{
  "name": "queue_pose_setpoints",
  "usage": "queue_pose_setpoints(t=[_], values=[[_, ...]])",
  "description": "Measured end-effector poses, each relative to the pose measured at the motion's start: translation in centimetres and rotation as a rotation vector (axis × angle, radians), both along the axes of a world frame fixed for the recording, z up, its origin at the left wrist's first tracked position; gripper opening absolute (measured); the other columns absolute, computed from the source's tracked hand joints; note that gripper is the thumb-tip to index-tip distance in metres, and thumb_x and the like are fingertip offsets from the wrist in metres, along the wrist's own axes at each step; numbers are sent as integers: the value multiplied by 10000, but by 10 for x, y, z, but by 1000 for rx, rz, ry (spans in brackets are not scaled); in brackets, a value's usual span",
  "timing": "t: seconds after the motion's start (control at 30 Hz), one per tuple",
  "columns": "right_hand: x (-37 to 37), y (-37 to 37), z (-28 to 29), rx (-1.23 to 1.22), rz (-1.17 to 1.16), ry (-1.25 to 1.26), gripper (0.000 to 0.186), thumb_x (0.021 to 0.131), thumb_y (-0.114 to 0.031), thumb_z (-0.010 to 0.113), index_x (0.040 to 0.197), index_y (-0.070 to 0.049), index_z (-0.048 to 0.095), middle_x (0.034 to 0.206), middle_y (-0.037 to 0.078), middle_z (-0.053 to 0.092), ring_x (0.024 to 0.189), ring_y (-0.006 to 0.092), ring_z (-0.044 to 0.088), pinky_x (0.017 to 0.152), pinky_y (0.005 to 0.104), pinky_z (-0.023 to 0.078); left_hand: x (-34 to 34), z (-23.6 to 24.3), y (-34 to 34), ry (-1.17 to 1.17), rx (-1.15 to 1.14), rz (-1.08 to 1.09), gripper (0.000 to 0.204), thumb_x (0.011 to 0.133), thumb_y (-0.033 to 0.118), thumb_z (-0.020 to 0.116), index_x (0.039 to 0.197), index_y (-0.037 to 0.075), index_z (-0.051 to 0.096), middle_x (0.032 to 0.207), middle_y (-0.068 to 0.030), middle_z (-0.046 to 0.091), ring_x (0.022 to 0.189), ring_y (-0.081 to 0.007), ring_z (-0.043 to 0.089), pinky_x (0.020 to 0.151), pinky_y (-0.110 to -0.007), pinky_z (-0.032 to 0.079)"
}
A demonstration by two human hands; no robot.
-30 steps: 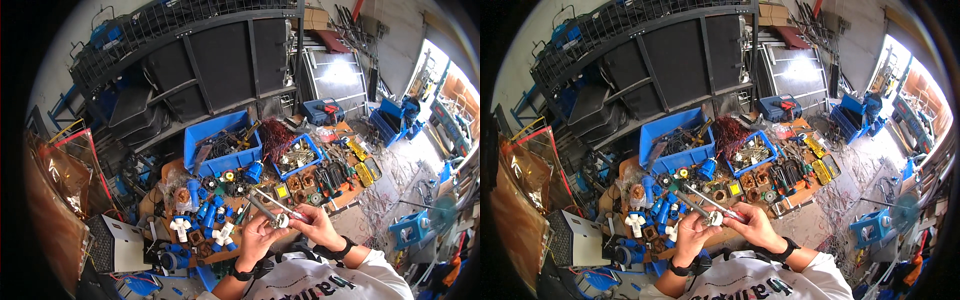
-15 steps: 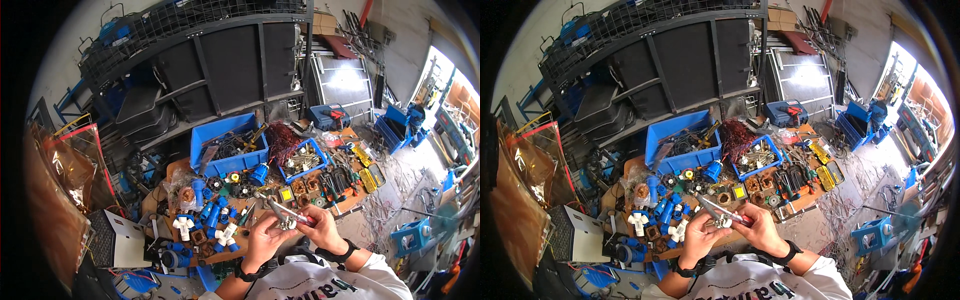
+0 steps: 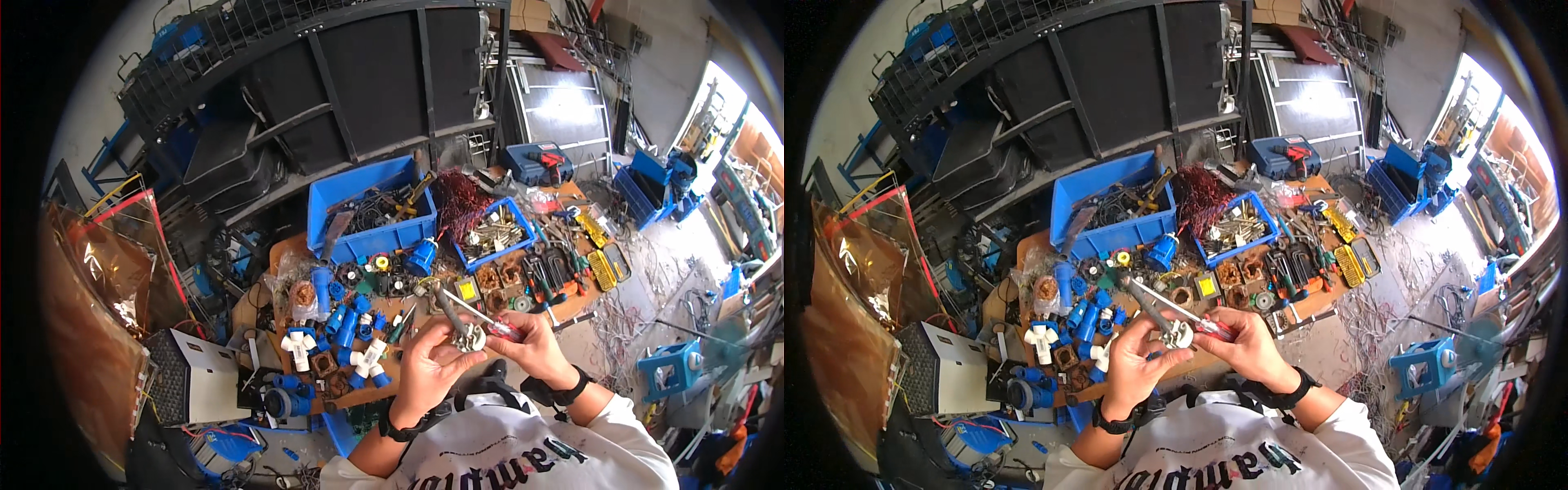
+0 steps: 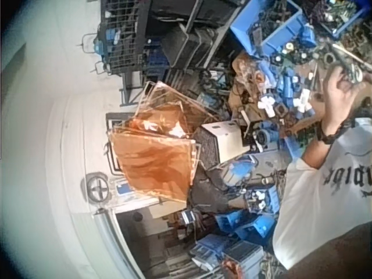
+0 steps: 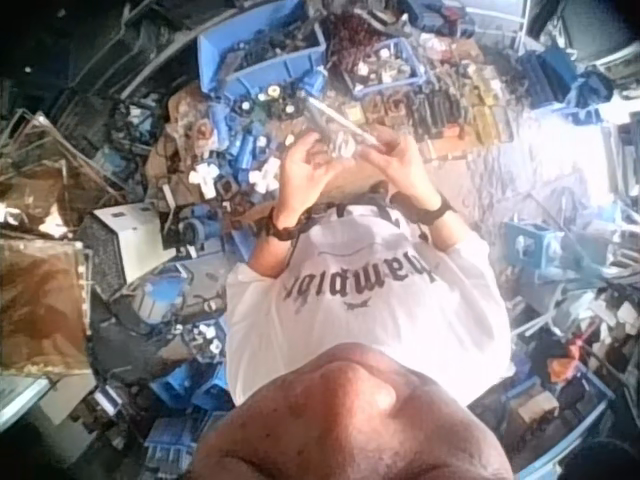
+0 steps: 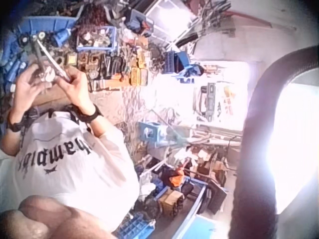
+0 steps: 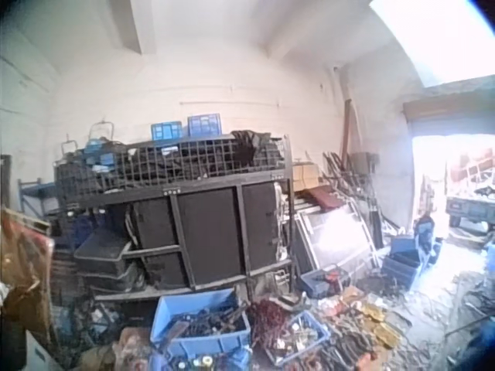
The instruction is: The person uses a screwdriver to manipulate the internal components of a white electrical connector. They repeatedly insert the tool into the connector's slots and turn it, appearing to adjust or tighten internal terminals. The person holds the connector in one hand and the screwdriver in the other throughout the process.
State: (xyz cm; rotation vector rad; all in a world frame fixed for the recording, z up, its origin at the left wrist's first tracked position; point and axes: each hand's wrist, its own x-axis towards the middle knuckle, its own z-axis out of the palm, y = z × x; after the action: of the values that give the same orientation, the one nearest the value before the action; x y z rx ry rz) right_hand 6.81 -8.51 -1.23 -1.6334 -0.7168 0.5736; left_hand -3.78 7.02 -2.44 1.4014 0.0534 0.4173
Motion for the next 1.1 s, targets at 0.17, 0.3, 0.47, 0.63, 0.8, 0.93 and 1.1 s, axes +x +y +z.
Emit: queue_pose_setpoints(t=[0.17, 0.3, 0.47, 0.63, 0.8, 0.93, 1.1], values=[[0, 0, -11, 72, -29, -17, 146, 795, -81, 720, 793, -12, 592, 727, -21, 521, 652, 46, 433, 571, 229, 372, 3, 0, -3, -41, 113, 53, 450, 726, -49, 760, 1125, -1, 558, 1105, -72, 609, 954, -135, 625, 740, -249, 550], [0, 1, -12, 107, -53, -48, 144, 777, -63, 717, 786, -4, 585, 794, 12, 568, 680, 64, 467, 594, 239, 389, 5, 5, -3, -43, 199, 61, 434, 717, -44, 767, 1102, -9, 571, 1099, -80, 604, 940, -139, 630, 740, -250, 554], [-1, 5, -15, 166, -111, -109, 140, 766, -51, 711, 780, 0, 581, 825, 32, 592, 698, 80, 494, 611, 245, 405, 9, 5, -2, -70, 247, 77, 426, 710, -37, 774, 1089, -16, 580, 1101, -83, 593, 938, -144, 633, 730, -250, 559], [-2, 6, -20, 178, -117, -4, 145, 785, -69, 714, 792, 0, 587, 815, 15, 575, 689, 67, 477, 601, 234, 396, 11, 4, 1, -85, 221, 65, 465, 710, -24, 780, 1124, -15, 568, 1125, -87, 580, 949, -143, 629, 714, -240, 555], [-1, 4, -14, 104, -78, 152, 143, 825, -122, 718, 816, -24, 614, 742, -44, 539, 688, 26, 442, 579, 219, 372, 11, 4, 7, -45, 97, -37, 508, 779, 25, 743, 1229, -31, 515, 1201, -91, 561, 1051, -165, 592, 872, -277, 495], [-2, 7, 0, 123, -50, 330, 133, 852, -152, 709, 871, -34, 651, 742, -77, 552, 684, 8, 427, 574, 202, 358, 7, 3, 13, 36, -181, -182, 471, 877, 97, 657, 1292, -27, 471, 1244, -99, 548, 1149, -169, 536, 989, -318, 428], [-1, 11, -2, 176, -64, 453, 155, 864, -160, 700, 946, -30, 672, 770, -84, 565, 663, 2, 420, 563, 189, 340, 13, -9, 23, 96, -387, -236, 407, 932, 190, 582, 1286, 6, 501, 1273, -114, 556, 1168, -192, 530, 1012, -347, 395]])
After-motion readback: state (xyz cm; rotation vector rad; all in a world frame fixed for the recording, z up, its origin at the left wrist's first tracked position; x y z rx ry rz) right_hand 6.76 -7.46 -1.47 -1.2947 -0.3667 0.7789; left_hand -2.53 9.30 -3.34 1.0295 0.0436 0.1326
